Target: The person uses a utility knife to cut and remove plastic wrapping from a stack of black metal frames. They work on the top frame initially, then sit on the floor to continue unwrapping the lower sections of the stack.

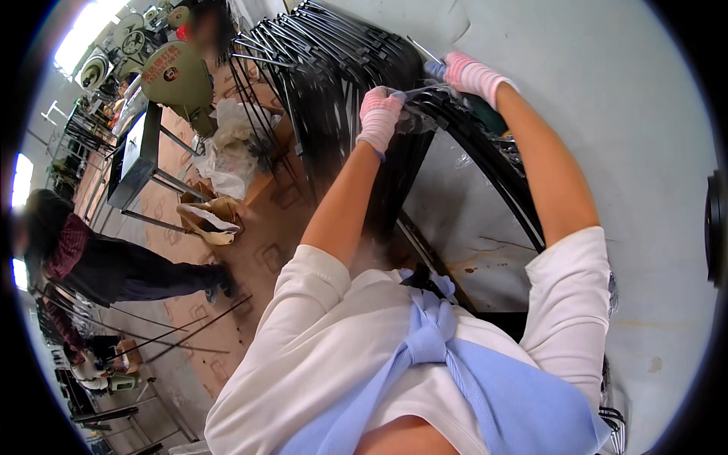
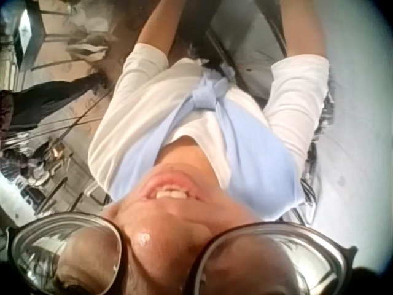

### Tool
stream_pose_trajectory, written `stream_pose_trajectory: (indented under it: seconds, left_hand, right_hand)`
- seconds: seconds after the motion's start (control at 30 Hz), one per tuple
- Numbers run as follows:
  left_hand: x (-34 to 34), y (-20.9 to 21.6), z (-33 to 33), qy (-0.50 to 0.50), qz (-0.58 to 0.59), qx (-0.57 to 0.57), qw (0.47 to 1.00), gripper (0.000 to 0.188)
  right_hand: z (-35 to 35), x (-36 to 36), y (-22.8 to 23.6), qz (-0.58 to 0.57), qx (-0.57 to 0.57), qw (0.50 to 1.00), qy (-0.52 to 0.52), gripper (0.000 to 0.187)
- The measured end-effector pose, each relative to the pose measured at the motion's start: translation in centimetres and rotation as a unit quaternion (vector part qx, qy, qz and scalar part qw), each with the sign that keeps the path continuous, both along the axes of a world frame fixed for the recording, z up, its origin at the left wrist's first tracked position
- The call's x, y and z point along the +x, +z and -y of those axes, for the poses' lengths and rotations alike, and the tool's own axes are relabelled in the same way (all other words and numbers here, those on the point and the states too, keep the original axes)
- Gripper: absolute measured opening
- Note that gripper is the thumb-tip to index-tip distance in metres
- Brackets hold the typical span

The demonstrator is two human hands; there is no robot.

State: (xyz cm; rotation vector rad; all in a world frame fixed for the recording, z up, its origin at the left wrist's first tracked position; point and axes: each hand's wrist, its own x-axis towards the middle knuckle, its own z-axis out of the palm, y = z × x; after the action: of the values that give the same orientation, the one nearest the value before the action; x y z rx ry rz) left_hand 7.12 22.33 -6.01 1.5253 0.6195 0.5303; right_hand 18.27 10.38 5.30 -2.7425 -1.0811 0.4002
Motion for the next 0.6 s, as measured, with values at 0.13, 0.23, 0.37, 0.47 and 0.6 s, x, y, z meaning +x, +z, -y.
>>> stream_pose_trajectory:
  seconds: [0.13, 0.23, 0.37, 0.47, 0.6]
  left_hand:
    - [0.4, -0.6, -1.0, -0.049, 0.014, -0.030, 0.998, 0.015]
    - [0.4, 0.2, -0.7, -0.078, -0.033, 0.027, 0.996, 0.013]
    - [0.8, -0.4, -1.4, -0.083, -0.041, 0.019, 0.996, 0.012]
    - [0.5, 0.8, -0.3, -0.080, -0.066, 0.004, 0.995, 0.018]
    - [1.1, -0.3, -1.0, -0.079, -0.044, -0.022, 0.996, 0.017]
  right_hand:
    - [5.4, -5.3, 5.8, -0.182, 0.055, 0.982, 0.013, 0.036]
    - [6.5, -7.1, 6.4, -0.222, 0.023, 0.973, 0.054, 0.030]
    - [4.8, -8.6, 5.6, -0.202, -0.045, 0.978, 0.013, 0.028]
    - [4.1, -8.6, 5.1, -0.171, -0.098, 0.980, -0.014, 0.030]
    - [1.8, -8.4, 4.4, 0.039, -0.292, 0.950, 0.104, 0.024]
